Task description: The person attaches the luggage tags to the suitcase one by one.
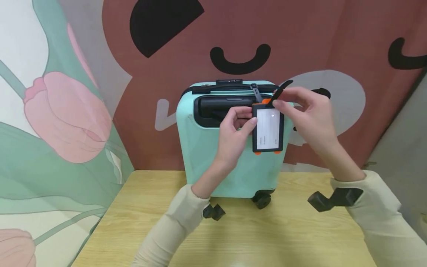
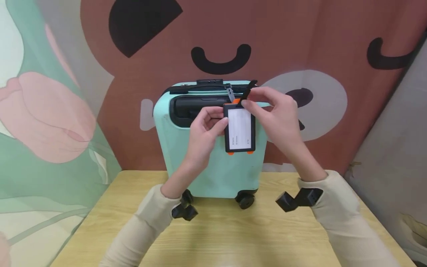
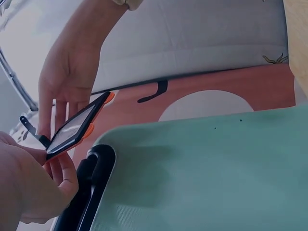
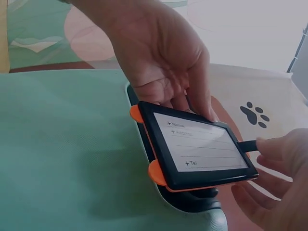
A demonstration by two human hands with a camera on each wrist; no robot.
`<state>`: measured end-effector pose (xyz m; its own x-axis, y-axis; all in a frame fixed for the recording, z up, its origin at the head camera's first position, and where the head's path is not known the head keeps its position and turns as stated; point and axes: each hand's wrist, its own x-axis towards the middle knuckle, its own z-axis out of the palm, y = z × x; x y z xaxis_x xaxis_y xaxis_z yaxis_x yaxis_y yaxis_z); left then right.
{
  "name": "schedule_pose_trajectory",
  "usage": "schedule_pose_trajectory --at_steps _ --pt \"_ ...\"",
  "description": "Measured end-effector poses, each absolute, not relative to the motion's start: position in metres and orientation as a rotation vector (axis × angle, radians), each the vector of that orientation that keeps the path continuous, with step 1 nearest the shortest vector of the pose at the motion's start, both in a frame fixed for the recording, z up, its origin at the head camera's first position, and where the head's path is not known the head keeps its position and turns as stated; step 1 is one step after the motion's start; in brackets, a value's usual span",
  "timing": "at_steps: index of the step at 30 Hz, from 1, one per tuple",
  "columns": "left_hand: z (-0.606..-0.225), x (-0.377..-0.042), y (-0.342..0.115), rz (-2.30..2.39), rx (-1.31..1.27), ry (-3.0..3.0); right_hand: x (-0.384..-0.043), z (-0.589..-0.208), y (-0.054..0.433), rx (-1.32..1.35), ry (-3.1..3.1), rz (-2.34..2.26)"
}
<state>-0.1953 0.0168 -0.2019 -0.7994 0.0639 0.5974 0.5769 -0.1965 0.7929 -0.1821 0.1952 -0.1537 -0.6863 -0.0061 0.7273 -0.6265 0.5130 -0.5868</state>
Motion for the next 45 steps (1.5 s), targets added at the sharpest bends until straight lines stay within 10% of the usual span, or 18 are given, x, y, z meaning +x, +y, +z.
schedule_pose_trajectory --at_steps 45 --pt "-0.157 -0.212 0.012 -2.042 -0.607 -1.991 -0.245 -0.117 0.178 0.540 -2.190 0.921"
